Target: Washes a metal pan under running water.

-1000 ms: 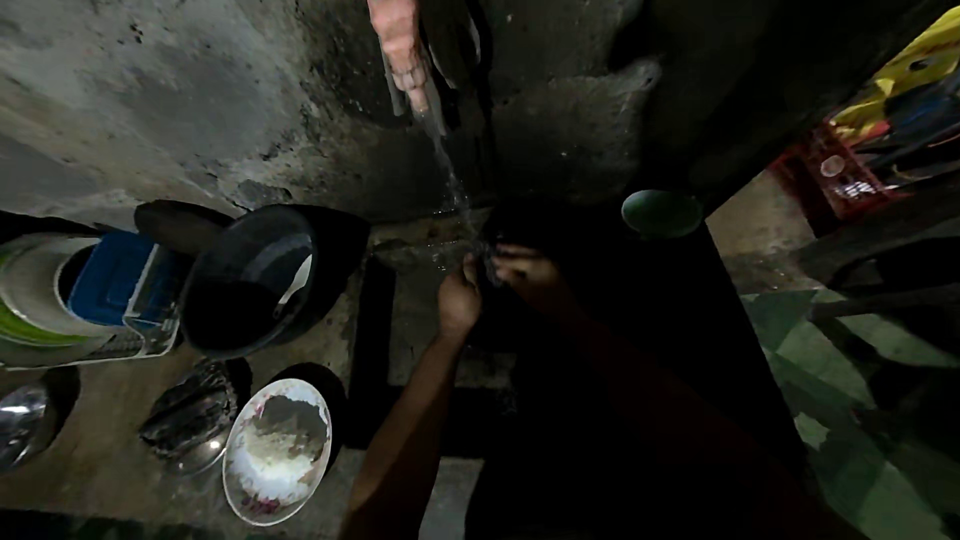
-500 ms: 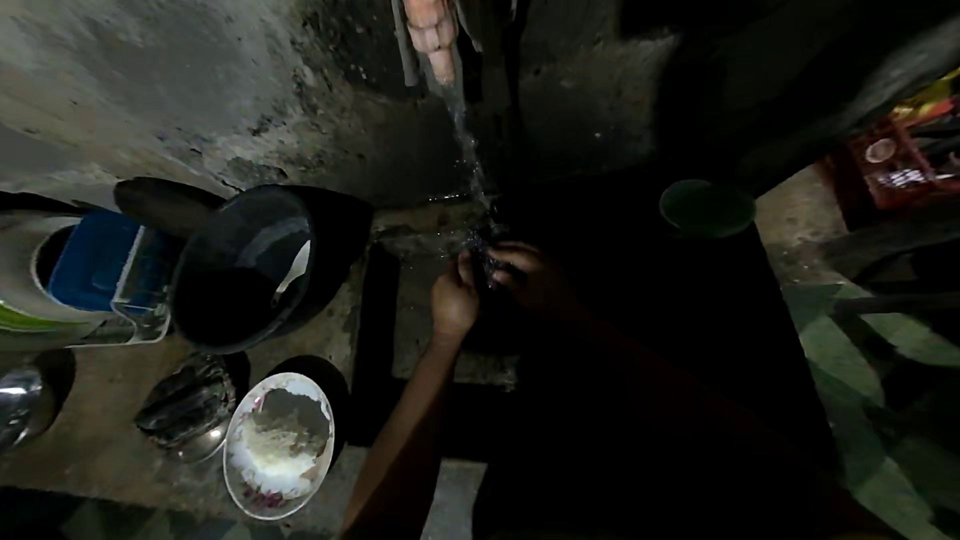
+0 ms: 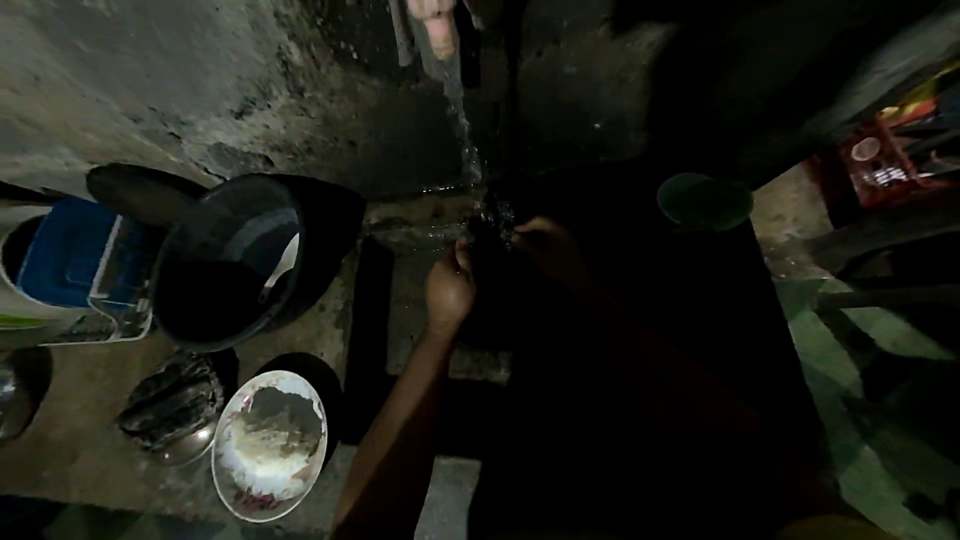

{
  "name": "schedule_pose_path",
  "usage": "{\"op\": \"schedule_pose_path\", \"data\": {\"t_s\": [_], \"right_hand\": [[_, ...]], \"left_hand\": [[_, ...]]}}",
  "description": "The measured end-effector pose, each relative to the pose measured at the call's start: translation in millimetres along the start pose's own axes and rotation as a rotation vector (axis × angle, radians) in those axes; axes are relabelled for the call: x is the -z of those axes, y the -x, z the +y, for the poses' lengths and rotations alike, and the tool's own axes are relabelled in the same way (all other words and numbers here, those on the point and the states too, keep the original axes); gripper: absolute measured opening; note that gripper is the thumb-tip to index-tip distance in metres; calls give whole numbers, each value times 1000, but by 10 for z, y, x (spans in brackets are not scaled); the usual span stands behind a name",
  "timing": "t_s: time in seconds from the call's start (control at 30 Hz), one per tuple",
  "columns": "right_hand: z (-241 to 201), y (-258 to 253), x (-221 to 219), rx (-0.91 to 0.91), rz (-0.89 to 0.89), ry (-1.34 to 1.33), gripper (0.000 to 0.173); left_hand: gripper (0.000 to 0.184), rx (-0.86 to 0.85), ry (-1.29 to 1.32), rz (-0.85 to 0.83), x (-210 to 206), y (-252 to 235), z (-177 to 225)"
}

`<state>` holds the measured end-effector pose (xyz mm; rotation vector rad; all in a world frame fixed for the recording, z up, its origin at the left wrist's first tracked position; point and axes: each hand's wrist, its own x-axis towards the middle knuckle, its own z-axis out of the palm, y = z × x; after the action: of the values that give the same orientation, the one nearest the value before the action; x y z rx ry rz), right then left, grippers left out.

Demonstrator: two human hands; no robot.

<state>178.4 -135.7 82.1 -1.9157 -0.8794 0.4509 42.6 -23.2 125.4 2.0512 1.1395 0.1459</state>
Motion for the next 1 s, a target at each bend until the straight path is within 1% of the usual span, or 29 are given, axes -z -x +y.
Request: {"op": "schedule_pose_path", "data": {"t_s": [0.03,0.07,0.13,0.17,0.2,0.23,0.3,0.33,0.37,0.4,0.5,0.53,0.57,0.67,0.7,0.73,0.83,0.87,0.9,0.97,1.0], "right_hand": [[-42,108,-2,29,-15,43,26],[-91,280,-39,135,-33,115,25],[-60,606,-215,426,-48,284,23],[-45,668,-259,474,-74,336,23],[-49,640,-234,443,-97,318,24],[-49,527,-164,344,-108,234,26],[10,153,-11,58,-73,23,25],[39,10,37,-36,-59,-24,25],[28,-10,49,-62,-52,-20,25],[-5,78,21,-5,-51,24,24],[-76,564,-194,369,-46,211,22],[-89,614,-215,397,-57,228,23],[-87,552,-178,355,-73,194,23],[24,-43,-56,144,-36,-29,19],[0,-171,-49,87,-43,-59,19],[-87,-209,-52,81,-67,-60,18],[-257,-36,-181,347,-45,-33,12],[-241,-54,-180,350,-58,-45,12],[-216,-134,-147,271,-104,-37,14],[-172,-406,-76,-26,-237,31,24],[-105,-550,-82,-140,-283,33,28]], "left_hand": [[58,2,-10,-1,-13,-2,1],[57,9,-14,-5,-12,-8,17],[55,34,-15,-28,31,5,66],[55,42,-14,-42,53,19,77],[56,40,-16,-47,58,35,75],[57,27,-13,-42,46,52,57],[57,4,1,-23,29,59,27],[57,15,9,-26,36,54,42],[57,26,14,-29,36,49,51],[57,30,19,-31,32,37,56],[57,31,19,-45,42,27,83],[57,20,23,-46,46,36,76],[56,9,31,-44,46,49,69],[54,-8,39,-35,36,108,23],[53,-17,41,-27,34,125,10],[53,-28,45,-20,41,129,8],[50,-52,36,0,36,118,-31],[49,-56,48,8,32,139,-54],[48,-55,60,18,29,178,-82],[47,-74,73,54,17,297,-222],[45,-110,101,83,19,357,-344]]}}
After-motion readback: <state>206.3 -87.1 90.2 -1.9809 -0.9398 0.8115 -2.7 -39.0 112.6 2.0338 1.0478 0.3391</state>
